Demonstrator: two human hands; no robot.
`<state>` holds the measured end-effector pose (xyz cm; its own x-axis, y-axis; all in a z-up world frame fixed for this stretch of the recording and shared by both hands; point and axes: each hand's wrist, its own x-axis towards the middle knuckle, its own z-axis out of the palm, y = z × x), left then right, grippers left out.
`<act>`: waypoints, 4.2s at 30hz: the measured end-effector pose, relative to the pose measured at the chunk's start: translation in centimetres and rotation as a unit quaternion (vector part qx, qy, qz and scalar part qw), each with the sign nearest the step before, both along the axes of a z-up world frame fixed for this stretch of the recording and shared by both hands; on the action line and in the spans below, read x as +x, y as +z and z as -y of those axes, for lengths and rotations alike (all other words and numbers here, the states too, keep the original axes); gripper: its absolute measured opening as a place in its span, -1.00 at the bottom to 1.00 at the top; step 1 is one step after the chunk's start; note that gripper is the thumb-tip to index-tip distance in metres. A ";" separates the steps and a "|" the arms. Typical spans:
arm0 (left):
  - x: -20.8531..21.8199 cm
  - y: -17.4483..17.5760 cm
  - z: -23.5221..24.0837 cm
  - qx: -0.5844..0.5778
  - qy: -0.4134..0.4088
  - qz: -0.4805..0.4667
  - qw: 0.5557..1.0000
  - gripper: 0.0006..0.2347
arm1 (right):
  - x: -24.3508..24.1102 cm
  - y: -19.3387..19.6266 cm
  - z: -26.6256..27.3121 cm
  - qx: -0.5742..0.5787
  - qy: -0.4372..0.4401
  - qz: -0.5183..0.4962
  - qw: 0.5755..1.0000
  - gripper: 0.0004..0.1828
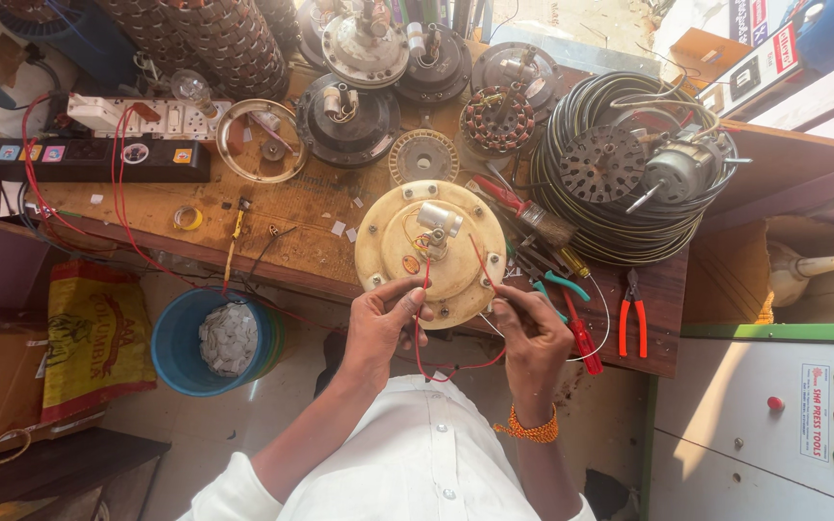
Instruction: The person wraps a small cylindrical component on a circular wooden base with yellow electrical tape, then uses pliers to strip the ends of red wires and connects them to the component. The work is performed on a cluttered workbench with various motor parts and tools.
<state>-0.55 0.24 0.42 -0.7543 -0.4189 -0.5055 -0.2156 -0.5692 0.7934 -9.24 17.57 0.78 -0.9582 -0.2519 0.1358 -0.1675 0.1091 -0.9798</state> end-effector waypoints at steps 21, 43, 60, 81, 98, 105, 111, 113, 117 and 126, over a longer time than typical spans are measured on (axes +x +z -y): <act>0.0 0.2 0.4 0.028 0.015 0.011 0.999 -0.67 | -1.3 0.1 0.0 -0.001 0.055 0.040 0.998 -0.82; 0.0 -0.1 -0.1 0.028 0.024 0.023 0.999 -0.68 | -2.0 -1.9 -0.1 0.045 0.074 0.004 0.996 -0.85; 0.0 1.9 -1.3 0.019 -0.213 0.043 0.976 -0.74 | -4.0 -4.7 -2.8 -0.222 -0.065 0.182 0.956 -0.75; 0.0 0.3 -3.4 0.155 -0.125 -0.142 0.970 -0.81 | 5.3 -3.1 -1.1 -0.368 0.133 0.350 0.851 -0.62; -4.9 -6.3 -13.1 0.128 -0.255 -0.059 0.957 -0.78 | 7.0 -5.4 -11.5 -0.243 -0.211 0.177 0.930 -0.84; -14.1 -15.3 -13.7 -0.657 -0.311 -0.073 0.683 -0.73 | 9.2 -12.5 -22.5 -0.432 -0.394 0.129 0.801 -0.89; -18.4 -17.6 -15.0 -0.741 -0.373 -0.133 0.542 -0.21 | 13.3 -15.3 -28.9 -0.415 -0.489 0.104 0.760 -0.92; -18.7 -17.2 -15.8 -0.710 -0.429 -0.119 0.545 -0.15 | 13.7 -15.3 -29.8 -0.394 -0.496 0.089 0.768 -0.92; -18.4 -16.7 -16.7 -0.720 -0.476 -0.110 0.493 -0.15 | 13.0 -15.6 -30.1 -0.386 -0.498 0.084 0.772 -0.93; -19.9 -18.4 -15.8 -0.745 -0.456 -0.253 0.417 -0.31 | 8.2 -15.9 -28.2 -0.381 -0.458 0.096 0.798 -0.95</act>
